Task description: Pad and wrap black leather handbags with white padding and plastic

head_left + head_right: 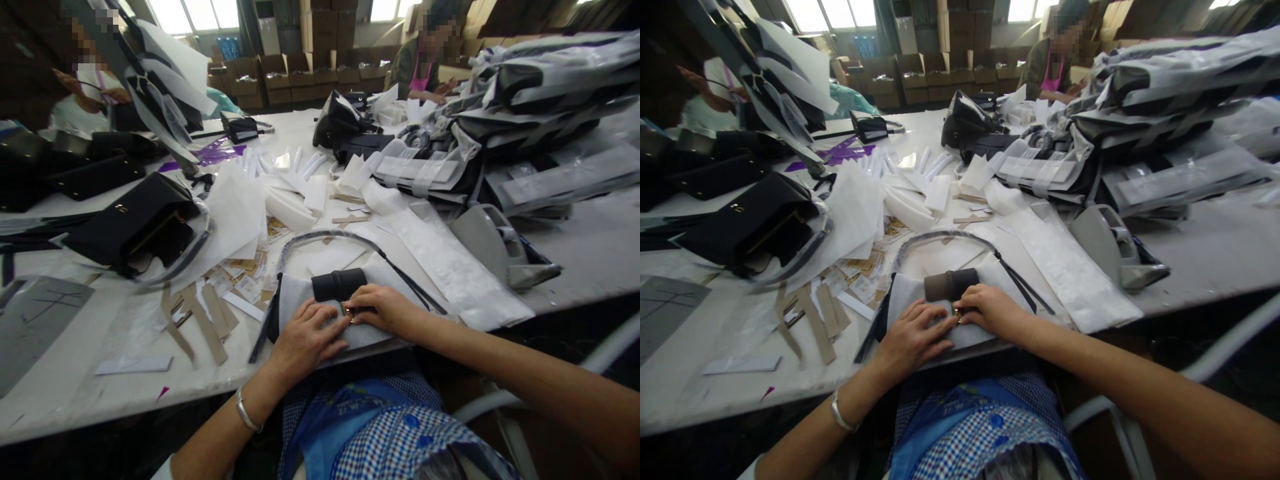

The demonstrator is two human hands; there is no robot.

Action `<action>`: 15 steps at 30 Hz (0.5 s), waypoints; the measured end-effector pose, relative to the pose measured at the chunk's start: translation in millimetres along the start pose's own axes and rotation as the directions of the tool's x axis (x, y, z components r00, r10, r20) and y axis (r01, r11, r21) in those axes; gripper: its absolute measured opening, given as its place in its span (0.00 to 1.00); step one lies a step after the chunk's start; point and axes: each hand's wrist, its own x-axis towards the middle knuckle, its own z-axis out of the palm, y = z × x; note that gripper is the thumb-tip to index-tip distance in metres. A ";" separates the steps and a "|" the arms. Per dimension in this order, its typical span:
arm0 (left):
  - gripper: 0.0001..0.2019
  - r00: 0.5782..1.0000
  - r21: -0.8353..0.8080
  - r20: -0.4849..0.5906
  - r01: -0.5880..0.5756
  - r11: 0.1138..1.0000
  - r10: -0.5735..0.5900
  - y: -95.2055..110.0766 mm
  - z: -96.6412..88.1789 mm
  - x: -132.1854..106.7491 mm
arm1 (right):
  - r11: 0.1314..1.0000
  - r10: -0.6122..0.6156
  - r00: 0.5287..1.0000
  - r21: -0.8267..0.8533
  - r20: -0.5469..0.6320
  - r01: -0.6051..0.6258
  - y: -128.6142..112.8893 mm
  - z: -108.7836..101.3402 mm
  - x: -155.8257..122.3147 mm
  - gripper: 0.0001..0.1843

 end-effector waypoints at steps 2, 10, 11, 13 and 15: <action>0.20 1.000 -0.011 0.012 0.002 1.000 -0.002 0.0 -2.1 2.2 | 0.999 -0.021 0.999 -0.042 0.047 0.023 -2.2 -3.5 4.0 0.13; 0.21 1.000 -0.044 -0.013 -0.013 0.999 0.012 -1.7 -2.4 5.2 | 0.891 -0.304 0.915 -0.260 0.266 0.372 -7.1 -21.3 31.4 0.08; 0.21 1.000 -0.051 -0.024 -0.011 0.999 0.010 -1.8 -1.5 4.7 | 0.890 -0.327 0.907 -0.237 0.265 0.390 -4.9 -21.4 34.0 0.08; 0.20 0.999 -0.060 -0.042 -0.009 0.998 0.006 -2.0 -0.2 3.8 | 0.900 -0.342 0.907 -0.193 0.247 0.392 -0.4 -19.7 37.7 0.07; 0.19 0.999 -0.062 -0.044 -0.003 0.998 0.001 -1.8 0.4 3.2 | 0.917 -0.322 0.922 -0.170 0.215 0.360 2.3 -15.4 39.1 0.06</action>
